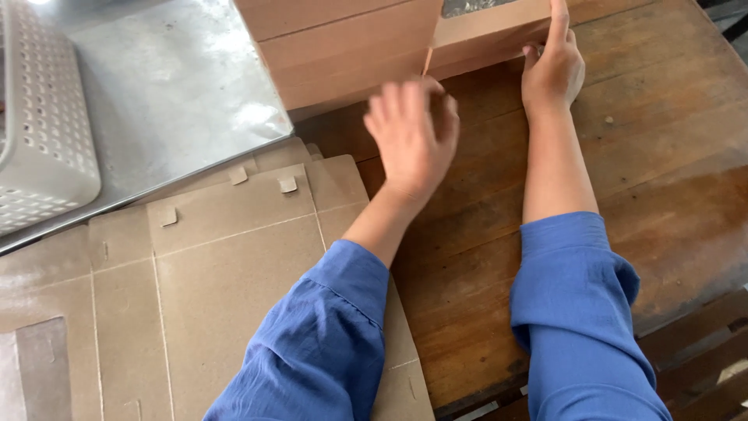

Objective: Assembling cardboard boxes by folding flat sheets along pre-scored lines at a wooden table.

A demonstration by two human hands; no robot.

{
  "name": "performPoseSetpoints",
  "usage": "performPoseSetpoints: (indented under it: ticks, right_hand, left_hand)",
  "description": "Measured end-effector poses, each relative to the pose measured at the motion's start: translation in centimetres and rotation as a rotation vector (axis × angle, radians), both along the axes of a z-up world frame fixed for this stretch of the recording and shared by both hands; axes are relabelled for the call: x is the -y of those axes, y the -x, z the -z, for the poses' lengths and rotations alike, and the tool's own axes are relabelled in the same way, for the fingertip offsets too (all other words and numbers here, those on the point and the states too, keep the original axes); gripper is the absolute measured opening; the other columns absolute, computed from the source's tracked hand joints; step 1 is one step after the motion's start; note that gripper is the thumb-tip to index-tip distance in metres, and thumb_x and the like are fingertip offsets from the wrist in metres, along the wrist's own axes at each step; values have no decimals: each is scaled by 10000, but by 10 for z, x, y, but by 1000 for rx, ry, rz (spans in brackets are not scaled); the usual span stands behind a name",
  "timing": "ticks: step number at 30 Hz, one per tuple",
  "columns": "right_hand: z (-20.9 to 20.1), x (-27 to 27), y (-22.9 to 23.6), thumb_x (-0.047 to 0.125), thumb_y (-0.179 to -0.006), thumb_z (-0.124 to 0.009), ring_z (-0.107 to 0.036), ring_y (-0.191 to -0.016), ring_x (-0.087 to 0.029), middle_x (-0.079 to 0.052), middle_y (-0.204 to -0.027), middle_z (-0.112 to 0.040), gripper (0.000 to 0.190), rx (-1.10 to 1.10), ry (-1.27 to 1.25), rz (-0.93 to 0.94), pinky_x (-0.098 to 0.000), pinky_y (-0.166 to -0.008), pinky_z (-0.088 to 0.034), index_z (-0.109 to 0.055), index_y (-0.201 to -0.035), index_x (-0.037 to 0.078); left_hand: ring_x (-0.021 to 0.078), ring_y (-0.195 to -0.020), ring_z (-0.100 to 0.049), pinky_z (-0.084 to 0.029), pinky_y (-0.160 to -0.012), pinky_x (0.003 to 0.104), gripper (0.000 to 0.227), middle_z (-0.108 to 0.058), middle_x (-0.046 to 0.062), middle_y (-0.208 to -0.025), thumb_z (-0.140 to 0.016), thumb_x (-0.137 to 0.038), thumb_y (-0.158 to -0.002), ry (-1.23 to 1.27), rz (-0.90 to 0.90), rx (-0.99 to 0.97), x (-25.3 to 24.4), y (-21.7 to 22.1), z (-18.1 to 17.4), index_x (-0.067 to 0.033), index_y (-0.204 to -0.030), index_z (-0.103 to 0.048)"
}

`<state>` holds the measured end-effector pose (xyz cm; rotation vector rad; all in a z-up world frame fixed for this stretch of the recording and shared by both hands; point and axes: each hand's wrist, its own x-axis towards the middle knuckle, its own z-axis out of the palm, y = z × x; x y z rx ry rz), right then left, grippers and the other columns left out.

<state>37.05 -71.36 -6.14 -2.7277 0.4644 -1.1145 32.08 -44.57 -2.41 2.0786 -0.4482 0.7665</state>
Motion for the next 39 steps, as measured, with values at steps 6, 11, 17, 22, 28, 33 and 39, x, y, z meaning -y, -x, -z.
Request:
performPoseSetpoints:
  ticks: [6,11,17,22,28,33,39]
  right_hand:
    - [3,1,-2,119,-999,-789,-605,-991,-343,-102,-1172,-710,826,-104,39,81,-491,-689,-545,-218,-1580,254]
    - [-22,-30,13,91,-986,-725,-526,-1172,-442,-231,-1336,-553,789,-120,-222,-85,-555,-918,-459,-224,-1552,319]
    - [-32,-39,19,63,-1021,-702,-493,-1350,-420,-197,-1518,-233,686,-77,-454,-190,-527,-972,-493,-341,-1523,360]
    - [-34,-43,19,-27,-1014,-714,-459,-1352,-417,-187,-1493,-337,717,-29,-443,-321,-556,-1018,-454,-302,-1518,272]
    - [-30,-40,10,-7,-998,-748,-523,-1262,-407,-202,-1400,-406,702,-24,-443,-240,-530,-957,-487,-319,-1482,266]
    - [-47,-47,17,-78,-914,-561,-489,-1023,-220,-119,-1325,-413,548,-3,-559,-333,-311,-794,-465,-433,-1359,216]
    - [-45,-37,21,-104,-855,-454,-479,-1077,-211,-73,-1310,-412,503,59,-692,-404,-318,-923,-472,-458,-1242,216]
  left_hand:
    - [254,-1554,-436,-312,-1416,437,558,-440,53,-1569,-660,-108,-1063,612,-162,354,-57,-50,-5,-104,-1539,-369]
    - [259,-1689,-183,-174,-1416,505,772,-155,78,-1766,-594,-426,-1075,854,-71,46,-103,-84,-7,-161,-1646,-147]
    - [307,-1606,-204,-249,-1272,476,1027,-160,263,-1705,-510,-718,-874,1027,190,-342,-136,-100,-14,-137,-1609,-87]
    - [300,-1602,-211,-203,-1268,488,1064,-194,190,-1720,-421,-787,-828,942,232,-476,-139,-100,-16,-137,-1607,-98]
    - [257,-1599,-198,-193,-1267,467,1081,-183,147,-1720,-388,-797,-798,931,212,-523,-139,-97,-24,-119,-1600,-131]
    - [277,-1613,-107,-182,-1268,502,1103,-89,114,-1733,-378,-818,-785,863,227,-540,-140,-94,-28,-125,-1604,-119]
    - [273,-1622,-103,-159,-1271,517,1144,-104,108,-1735,-369,-846,-774,831,285,-542,-143,-99,-23,-126,-1610,-66]
